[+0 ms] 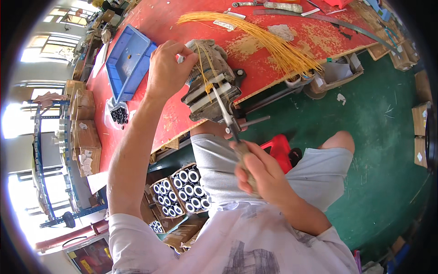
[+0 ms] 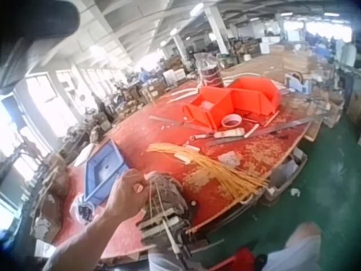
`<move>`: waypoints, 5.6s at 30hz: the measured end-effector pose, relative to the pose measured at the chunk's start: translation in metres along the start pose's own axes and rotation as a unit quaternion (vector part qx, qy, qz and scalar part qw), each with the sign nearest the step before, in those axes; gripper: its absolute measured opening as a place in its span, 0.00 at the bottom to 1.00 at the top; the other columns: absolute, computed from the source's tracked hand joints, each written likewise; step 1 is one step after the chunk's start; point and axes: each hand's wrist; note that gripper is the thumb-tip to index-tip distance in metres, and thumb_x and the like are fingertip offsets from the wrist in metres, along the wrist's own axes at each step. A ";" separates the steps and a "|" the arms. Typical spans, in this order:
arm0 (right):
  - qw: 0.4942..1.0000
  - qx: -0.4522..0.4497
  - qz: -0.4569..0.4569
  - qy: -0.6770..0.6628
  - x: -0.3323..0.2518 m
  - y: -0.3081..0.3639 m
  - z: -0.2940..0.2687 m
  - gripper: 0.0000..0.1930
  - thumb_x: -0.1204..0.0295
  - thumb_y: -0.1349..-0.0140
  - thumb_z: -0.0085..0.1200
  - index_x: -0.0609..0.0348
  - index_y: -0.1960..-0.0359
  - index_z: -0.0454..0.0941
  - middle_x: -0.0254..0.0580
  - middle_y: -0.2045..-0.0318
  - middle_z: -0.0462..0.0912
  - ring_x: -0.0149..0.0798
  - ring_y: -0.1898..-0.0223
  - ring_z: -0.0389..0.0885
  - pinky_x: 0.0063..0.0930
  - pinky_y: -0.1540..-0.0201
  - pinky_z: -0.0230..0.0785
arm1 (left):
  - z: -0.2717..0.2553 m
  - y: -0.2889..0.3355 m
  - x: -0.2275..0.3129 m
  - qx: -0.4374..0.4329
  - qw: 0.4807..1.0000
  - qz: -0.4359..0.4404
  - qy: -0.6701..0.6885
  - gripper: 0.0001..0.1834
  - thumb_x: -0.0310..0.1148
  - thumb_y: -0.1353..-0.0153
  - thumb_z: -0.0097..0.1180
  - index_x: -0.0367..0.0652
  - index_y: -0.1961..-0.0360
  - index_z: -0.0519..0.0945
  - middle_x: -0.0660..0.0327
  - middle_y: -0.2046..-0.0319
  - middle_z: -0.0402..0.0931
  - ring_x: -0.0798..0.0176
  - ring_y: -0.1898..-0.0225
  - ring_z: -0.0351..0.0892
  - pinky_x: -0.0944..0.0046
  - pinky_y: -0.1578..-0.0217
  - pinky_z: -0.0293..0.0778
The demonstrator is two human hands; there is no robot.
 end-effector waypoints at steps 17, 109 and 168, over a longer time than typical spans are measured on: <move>0.997 -0.030 0.066 0.005 -0.007 0.061 -0.019 0.20 0.66 0.23 0.36 0.63 0.35 0.64 0.35 0.73 0.73 0.26 0.80 0.68 0.20 0.75 0.61 | -0.050 -0.023 0.072 0.075 0.942 0.305 -0.122 0.06 0.29 0.52 0.68 0.43 0.74 0.81 0.60 0.66 0.78 0.48 0.47 0.75 0.47 0.45 0.64; 0.964 -0.115 0.208 -0.121 0.005 0.071 -0.032 0.22 0.63 0.24 0.39 0.66 0.37 0.62 0.33 0.75 0.68 0.28 0.80 0.68 0.24 0.78 0.62 | -0.014 -0.031 0.030 -0.076 0.974 0.183 -0.109 0.07 0.29 0.43 0.63 0.37 0.69 0.80 0.56 0.62 0.79 0.53 0.49 0.76 0.57 0.48 0.70; 0.817 0.337 -0.198 0.424 -0.001 0.051 -0.068 0.20 0.74 0.30 0.46 0.64 0.38 0.70 0.33 0.74 0.74 0.26 0.77 0.70 0.21 0.71 0.66 | 0.019 0.109 0.009 0.118 0.913 -0.009 0.391 0.09 0.21 0.51 0.67 0.35 0.66 0.85 0.63 0.71 0.75 0.62 0.60 0.73 0.60 0.55 0.70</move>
Point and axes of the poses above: each hand's wrist, its own y-axis away from the middle knuckle, its own z-axis out of the palm, x = y × z
